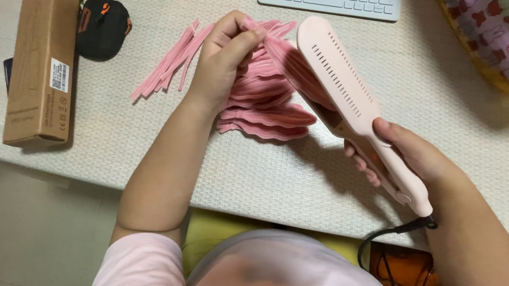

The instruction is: Crimping pink fabric strips with a hair styling tool to create a wavy texture

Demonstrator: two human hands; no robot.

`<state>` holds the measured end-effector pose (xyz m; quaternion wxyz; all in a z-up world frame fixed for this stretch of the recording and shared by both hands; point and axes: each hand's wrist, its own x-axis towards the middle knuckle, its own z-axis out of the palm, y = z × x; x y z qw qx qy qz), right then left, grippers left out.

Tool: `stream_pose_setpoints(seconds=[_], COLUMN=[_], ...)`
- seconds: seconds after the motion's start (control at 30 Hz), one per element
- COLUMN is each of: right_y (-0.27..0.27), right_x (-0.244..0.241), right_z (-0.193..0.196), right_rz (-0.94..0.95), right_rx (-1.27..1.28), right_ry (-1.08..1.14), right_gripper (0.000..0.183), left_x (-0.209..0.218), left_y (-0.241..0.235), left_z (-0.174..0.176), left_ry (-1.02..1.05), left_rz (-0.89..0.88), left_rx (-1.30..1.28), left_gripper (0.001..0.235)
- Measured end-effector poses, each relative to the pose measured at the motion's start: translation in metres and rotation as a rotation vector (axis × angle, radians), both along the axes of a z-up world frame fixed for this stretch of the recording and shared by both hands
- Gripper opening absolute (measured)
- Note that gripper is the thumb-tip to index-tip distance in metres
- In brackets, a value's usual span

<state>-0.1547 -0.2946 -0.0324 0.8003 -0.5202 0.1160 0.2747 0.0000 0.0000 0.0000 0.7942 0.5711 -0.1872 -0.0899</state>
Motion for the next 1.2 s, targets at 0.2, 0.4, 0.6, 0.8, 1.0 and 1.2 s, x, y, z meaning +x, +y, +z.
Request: stream_pose_setpoints(seconds=[0.2,0.4,0.6,0.8,1.0,1.2], right_y=[0.005,0.007,0.007,0.009,-0.003,0.014], right_x=[0.001,0.001,0.002,0.003,0.004,-0.003], right_z=[0.003,0.003,0.008,0.006,-0.001,0.001], right_rz=[0.018,0.025,0.024,0.014,0.098,0.010], right_rx=[-0.066,-0.118,-0.159,-0.251,-0.328,-0.284], right_ry=[-0.020,-0.015,0.045,0.002,-0.177,-0.340], right_gripper=[0.072,0.068,0.061,0.041,0.037,0.029], left_x=[0.000,-0.002,0.000,-0.002,0.000,-0.024], left_y=[-0.001,0.003,0.001,0.001,0.001,-0.017], left_z=[-0.001,0.005,0.001,0.004,-0.002,0.003], left_ry=[-0.083,-0.007,-0.042,-0.030,-0.108,-0.111], left_rz=[-0.044,-0.062,-0.102,-0.101,-0.102,-0.104], left_rx=[0.032,0.080,0.025,0.038,0.242,0.228], left_gripper=[0.016,0.021,0.019,0.021,0.022,0.027])
